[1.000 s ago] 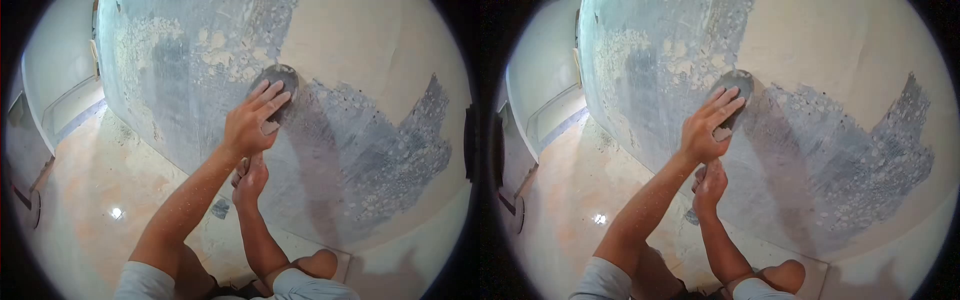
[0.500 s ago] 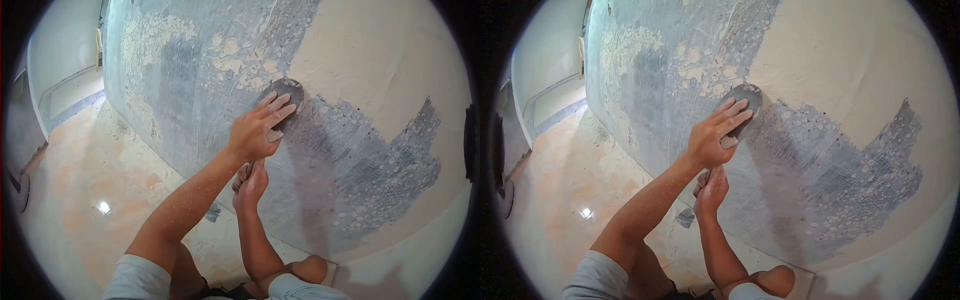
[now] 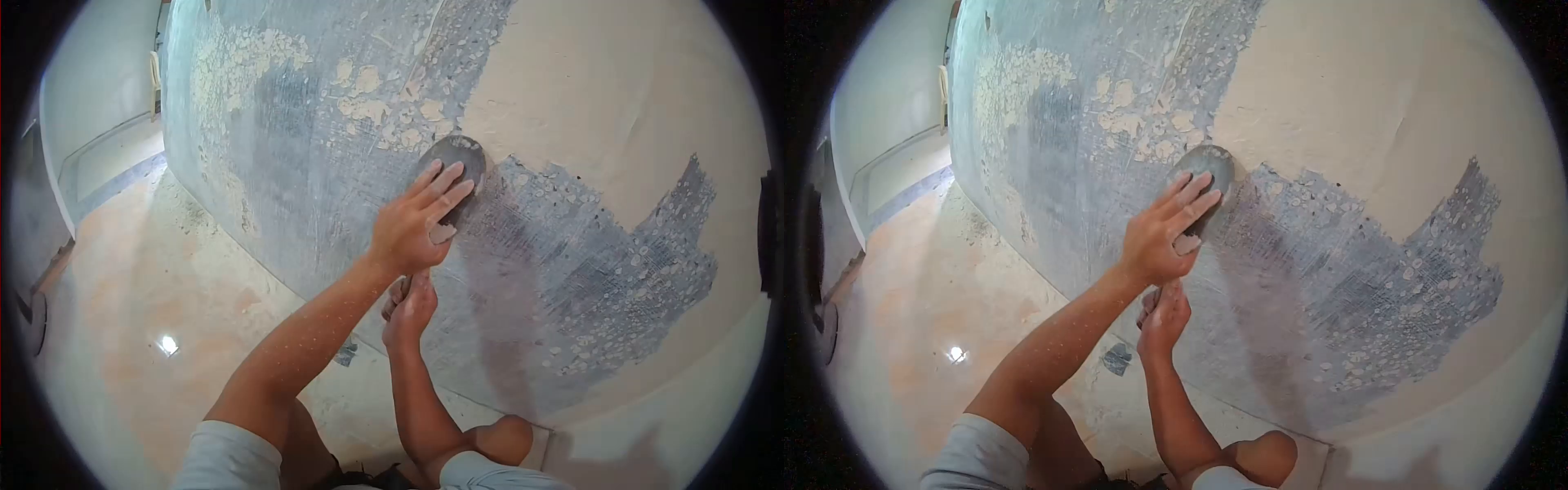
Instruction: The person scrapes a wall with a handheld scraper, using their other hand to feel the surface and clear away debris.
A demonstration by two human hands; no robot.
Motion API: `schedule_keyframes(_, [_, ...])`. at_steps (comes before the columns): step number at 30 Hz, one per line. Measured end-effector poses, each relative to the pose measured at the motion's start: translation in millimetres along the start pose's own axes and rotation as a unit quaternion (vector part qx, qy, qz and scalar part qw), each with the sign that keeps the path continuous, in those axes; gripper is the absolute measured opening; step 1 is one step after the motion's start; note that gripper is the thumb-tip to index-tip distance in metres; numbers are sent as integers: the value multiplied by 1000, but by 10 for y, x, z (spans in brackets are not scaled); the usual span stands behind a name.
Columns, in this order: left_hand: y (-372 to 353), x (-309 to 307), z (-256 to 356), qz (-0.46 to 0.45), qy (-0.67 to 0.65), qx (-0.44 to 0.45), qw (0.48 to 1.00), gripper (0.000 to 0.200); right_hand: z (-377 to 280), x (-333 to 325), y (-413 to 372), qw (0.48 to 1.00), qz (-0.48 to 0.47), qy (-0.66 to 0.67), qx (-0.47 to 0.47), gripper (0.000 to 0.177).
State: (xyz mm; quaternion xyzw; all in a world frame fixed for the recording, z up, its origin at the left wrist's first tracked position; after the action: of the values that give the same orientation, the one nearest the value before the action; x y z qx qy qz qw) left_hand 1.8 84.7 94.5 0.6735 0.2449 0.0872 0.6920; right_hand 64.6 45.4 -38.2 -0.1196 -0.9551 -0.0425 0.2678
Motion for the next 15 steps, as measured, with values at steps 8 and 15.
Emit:
schedule_keyframes(8, [72,-70,22,11,10,-2,1000,69,-133,93,-78,998,22,13,57,49])
schedule_keyframes(15, [31,-61,56,8,-5,-7,1000,71,-96,52,-155,999,2,24,48,40])
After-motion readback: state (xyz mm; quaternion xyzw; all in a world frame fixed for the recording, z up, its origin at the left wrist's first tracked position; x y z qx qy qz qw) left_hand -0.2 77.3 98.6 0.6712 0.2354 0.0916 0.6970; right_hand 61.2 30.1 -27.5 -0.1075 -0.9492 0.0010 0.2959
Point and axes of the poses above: each hand's wrist, its own y-axis towards the middle knuckle, its own x-axis out of the palm, z = x × y, the point moved 4 cm from there along y, towards the middle knuckle, and after that the axes turned 14 degrees about x, right-handed, at the moved point
